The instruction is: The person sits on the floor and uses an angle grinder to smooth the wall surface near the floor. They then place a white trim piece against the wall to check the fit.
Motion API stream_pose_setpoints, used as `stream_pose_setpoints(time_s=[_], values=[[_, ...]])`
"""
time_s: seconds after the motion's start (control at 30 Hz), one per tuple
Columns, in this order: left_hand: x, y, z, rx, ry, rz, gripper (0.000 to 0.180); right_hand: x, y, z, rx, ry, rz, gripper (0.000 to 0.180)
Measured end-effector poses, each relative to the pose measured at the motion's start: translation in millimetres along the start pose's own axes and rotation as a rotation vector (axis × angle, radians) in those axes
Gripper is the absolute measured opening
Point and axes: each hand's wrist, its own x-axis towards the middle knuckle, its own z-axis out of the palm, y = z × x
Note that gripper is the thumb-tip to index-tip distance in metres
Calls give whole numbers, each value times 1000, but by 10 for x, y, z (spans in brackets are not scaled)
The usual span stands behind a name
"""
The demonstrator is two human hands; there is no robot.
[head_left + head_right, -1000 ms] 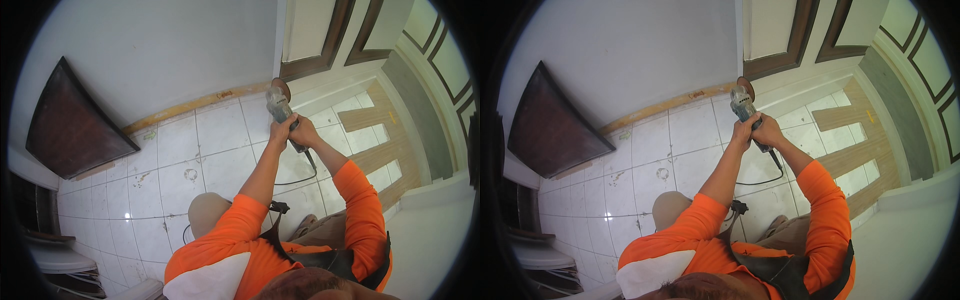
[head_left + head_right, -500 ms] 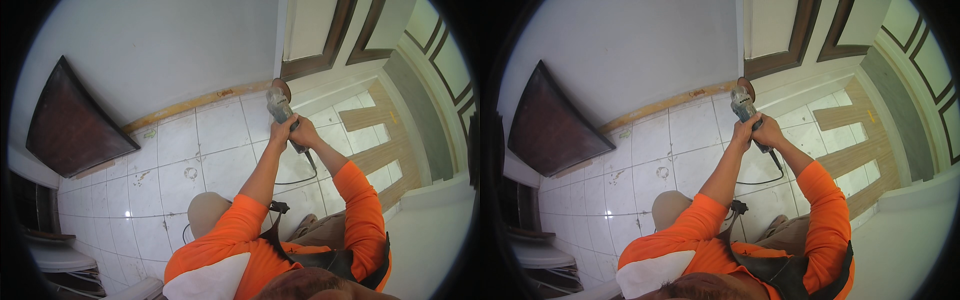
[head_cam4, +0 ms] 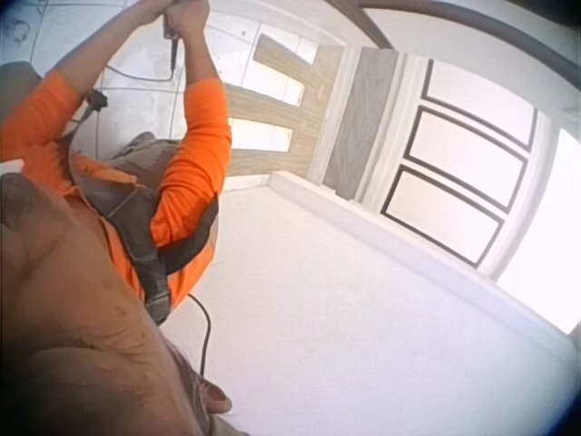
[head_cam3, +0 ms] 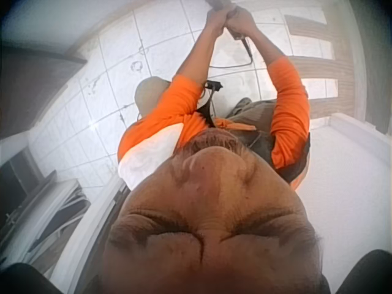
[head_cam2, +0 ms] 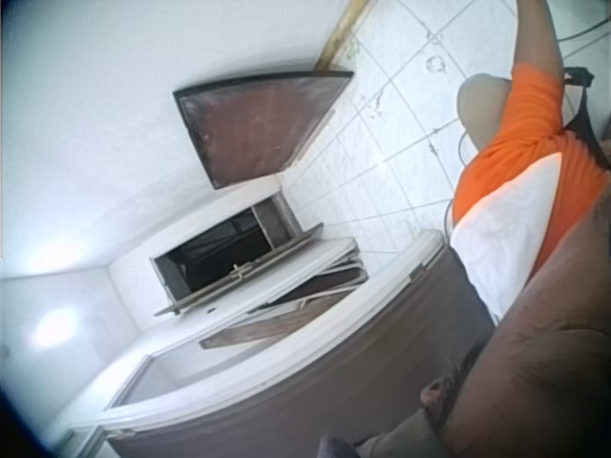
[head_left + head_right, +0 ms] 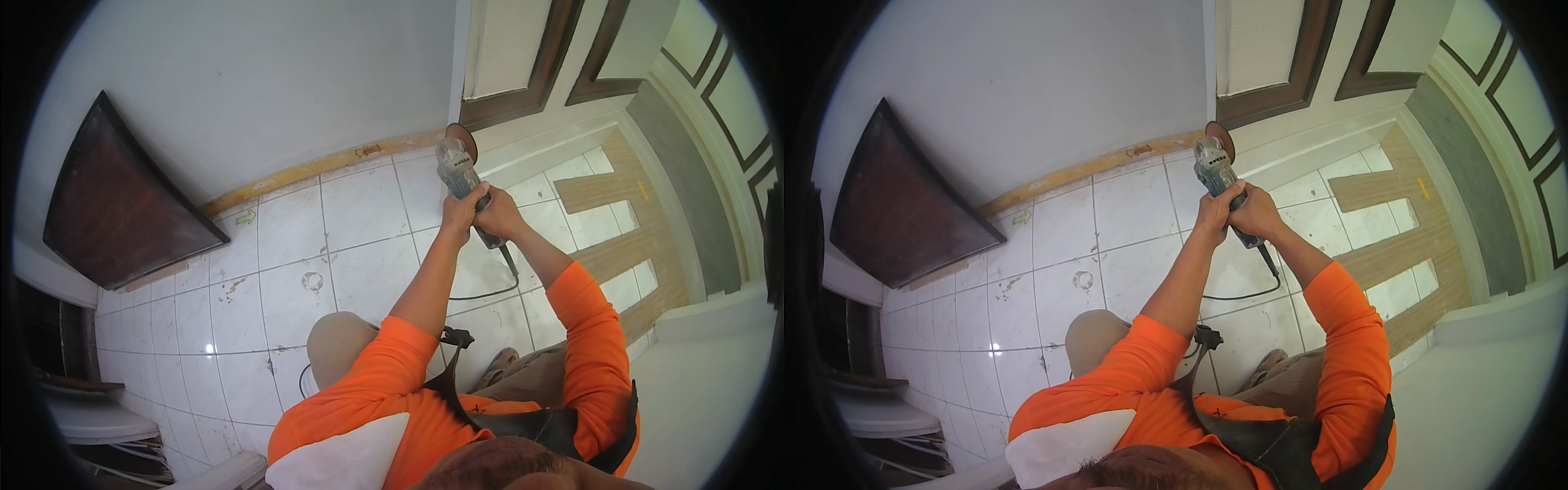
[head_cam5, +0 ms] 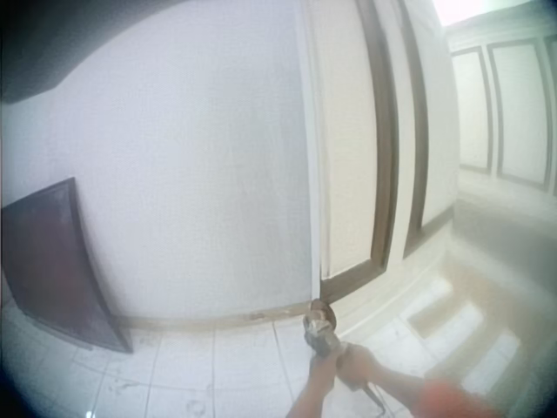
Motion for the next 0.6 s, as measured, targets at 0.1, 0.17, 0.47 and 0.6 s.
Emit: stream_pose_setpoints(time_s=[0.1,0.17,0.47,0.6], values=[[-41,39,34,11,6,7,54,-18,-22,-30,-6,-2,-2,67],[-69,50,55,15,3,20,51,-41,-38,-52,9,-12,-4,67],[-19,41,62,19,-14,81,54,-33,-57,-67,-15,24,-55,65],[-39,114,131,29,-25,85,54,-17,-85,-136,-19,27,-31,64]])
